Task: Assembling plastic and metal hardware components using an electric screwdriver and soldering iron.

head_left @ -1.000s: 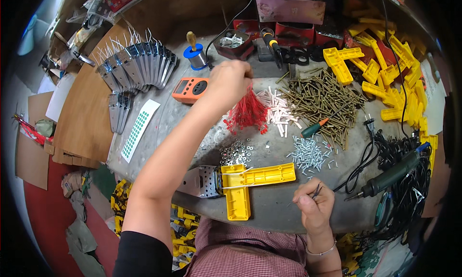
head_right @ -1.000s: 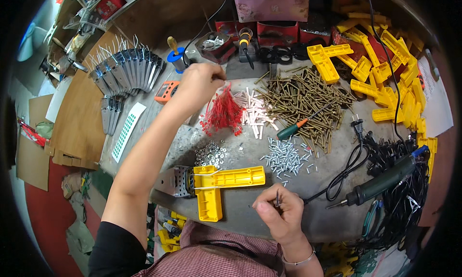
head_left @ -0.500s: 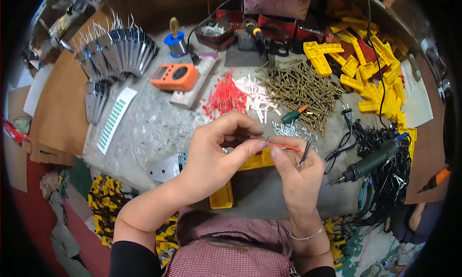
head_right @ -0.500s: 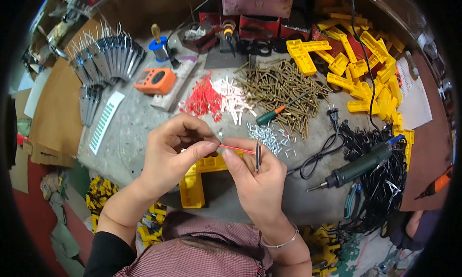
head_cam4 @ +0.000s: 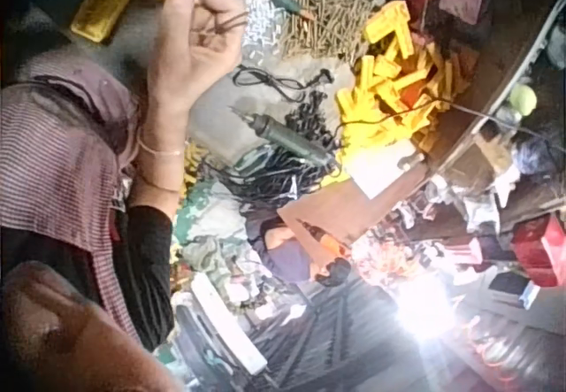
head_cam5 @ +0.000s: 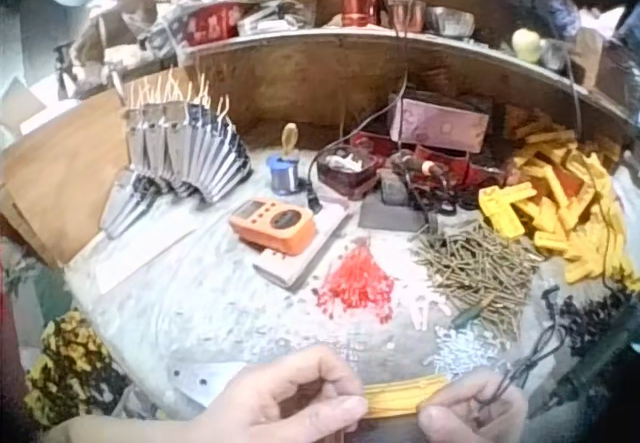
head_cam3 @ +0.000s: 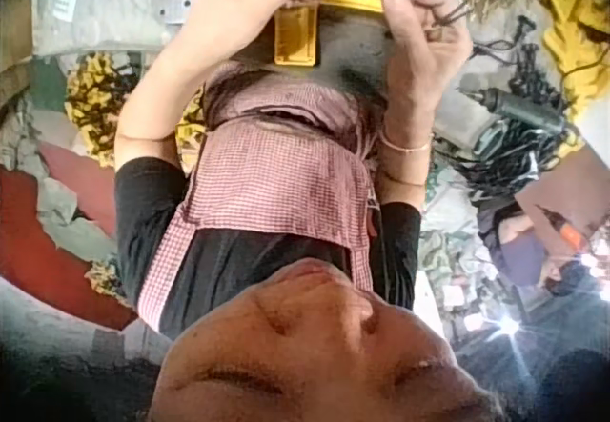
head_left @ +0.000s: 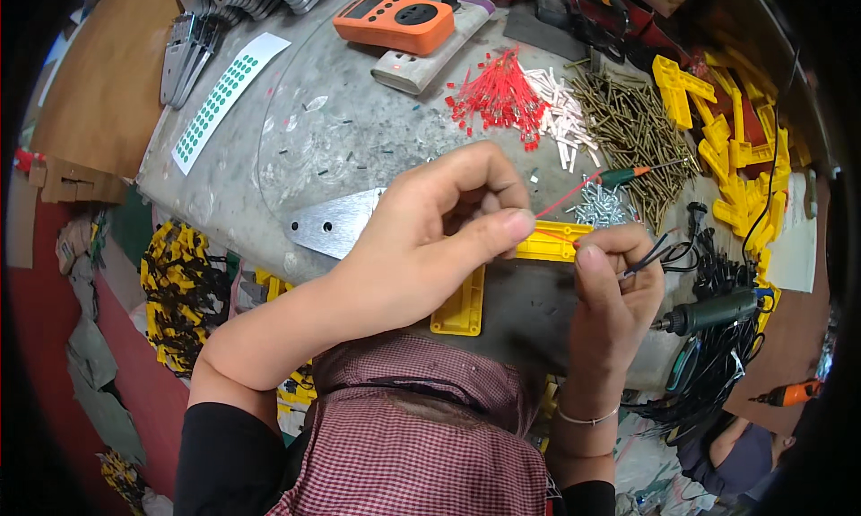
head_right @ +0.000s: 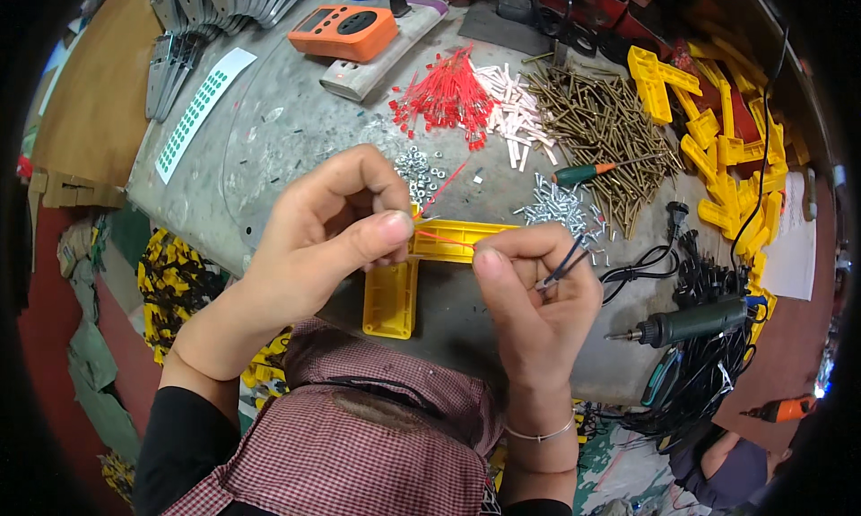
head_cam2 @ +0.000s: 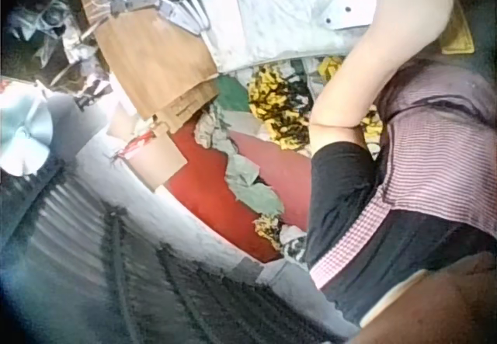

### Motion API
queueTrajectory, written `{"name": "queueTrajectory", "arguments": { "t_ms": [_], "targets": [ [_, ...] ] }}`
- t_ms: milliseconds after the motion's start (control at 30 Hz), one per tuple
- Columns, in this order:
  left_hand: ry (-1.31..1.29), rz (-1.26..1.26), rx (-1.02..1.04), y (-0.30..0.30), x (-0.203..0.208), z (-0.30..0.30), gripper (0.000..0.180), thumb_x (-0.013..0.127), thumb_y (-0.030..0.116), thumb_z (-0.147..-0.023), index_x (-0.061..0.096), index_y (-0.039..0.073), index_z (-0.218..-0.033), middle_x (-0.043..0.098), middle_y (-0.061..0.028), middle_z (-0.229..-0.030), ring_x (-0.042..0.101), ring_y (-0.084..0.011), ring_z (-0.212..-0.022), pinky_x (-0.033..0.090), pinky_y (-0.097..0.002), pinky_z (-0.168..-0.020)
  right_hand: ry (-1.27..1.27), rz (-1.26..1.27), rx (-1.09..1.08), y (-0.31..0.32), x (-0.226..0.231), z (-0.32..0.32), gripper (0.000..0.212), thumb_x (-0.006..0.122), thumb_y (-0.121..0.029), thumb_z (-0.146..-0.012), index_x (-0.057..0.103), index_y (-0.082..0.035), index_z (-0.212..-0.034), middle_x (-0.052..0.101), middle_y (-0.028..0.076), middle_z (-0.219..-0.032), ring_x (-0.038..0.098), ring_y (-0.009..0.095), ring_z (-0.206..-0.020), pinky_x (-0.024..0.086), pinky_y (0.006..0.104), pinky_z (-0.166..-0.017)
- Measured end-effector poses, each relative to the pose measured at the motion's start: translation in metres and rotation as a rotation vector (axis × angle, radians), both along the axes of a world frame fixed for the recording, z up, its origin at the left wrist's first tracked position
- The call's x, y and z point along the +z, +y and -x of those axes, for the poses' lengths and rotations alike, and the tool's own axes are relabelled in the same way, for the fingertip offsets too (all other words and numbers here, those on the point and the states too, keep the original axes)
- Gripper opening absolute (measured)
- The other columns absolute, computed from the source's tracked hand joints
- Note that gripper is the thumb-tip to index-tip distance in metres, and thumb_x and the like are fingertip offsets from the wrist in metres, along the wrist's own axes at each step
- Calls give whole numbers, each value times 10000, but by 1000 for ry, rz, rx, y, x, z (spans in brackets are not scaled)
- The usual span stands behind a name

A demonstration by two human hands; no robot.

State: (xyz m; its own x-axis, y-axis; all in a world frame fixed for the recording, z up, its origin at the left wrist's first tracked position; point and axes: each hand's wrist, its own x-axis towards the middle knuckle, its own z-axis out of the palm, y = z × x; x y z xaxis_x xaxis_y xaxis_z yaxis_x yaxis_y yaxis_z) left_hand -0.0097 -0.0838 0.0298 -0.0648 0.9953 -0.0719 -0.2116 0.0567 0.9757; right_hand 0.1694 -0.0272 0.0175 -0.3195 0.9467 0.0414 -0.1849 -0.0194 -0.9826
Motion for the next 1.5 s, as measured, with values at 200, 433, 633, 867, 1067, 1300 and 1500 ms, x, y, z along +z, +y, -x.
{"name": "queueTrajectory", "arguments": {
  "t_ms": [200,433,633,867,1067,1300,1500],
  "targets": [
    [420,-250,9,-18,-7,15,437,770,33,-740,592,13,-1138,637,-47,-964,628,-135,-928,501,-275,-794,-282,-44,88,-11,7,5,91,705,-2,-829,627,-1,-876,438,-100,-609,307,-23,-529,227,167,-484],
    [672,-401,-7,-16,-15,21,209,723,-8,-750,676,9,-954,642,-93,-817,636,-195,-730,497,-287,-658,-477,-340,235,-5,6,9,108,719,11,-792,681,-21,-888,350,-88,-542,247,-8,-510,189,195,-467],
    [804,-333,213,-22,-17,37,61,656,-13,-795,659,-14,-857,623,-101,-764,619,-223,-684,474,-312,-595,-962,-685,355,-12,-12,33,223,700,-175,-801,690,-129,-1019,640,100,-711,637,293,-648,483,386,-559],
    [843,-325,165,-27,-24,27,80,669,2,-788,661,12,-867,626,-102,-791,637,-257,-683,499,-314,-593,-930,-470,371,-17,6,11,125,673,-71,-802,682,-72,-927,652,120,-745,627,285,-602,479,341,-542],
    [1037,-241,13,-21,-22,15,92,655,79,-790,642,55,-878,655,-86,-817,657,-271,-711,524,-352,-591,-854,-453,342,-20,11,15,167,674,32,-764,679,-12,-925,631,100,-704,584,194,-548,457,278,-521],
    [987,-271,-10,-14,-24,15,96,663,93,-787,648,32,-860,673,-107,-791,657,-300,-702,524,-384,-606,-754,-854,173,-11,-13,12,224,695,21,-747,702,-43,-961,621,94,-703,597,213,-569,473,294,-536],
    [890,-300,4,-16,-25,14,86,664,74,-786,646,28,-857,670,-111,-809,655,-303,-708,524,-379,-610,-724,-744,193,-11,-8,13,181,690,12,-768,681,-43,-939,628,104,-725,620,229,-597,487,307,-557]
  ]
}}
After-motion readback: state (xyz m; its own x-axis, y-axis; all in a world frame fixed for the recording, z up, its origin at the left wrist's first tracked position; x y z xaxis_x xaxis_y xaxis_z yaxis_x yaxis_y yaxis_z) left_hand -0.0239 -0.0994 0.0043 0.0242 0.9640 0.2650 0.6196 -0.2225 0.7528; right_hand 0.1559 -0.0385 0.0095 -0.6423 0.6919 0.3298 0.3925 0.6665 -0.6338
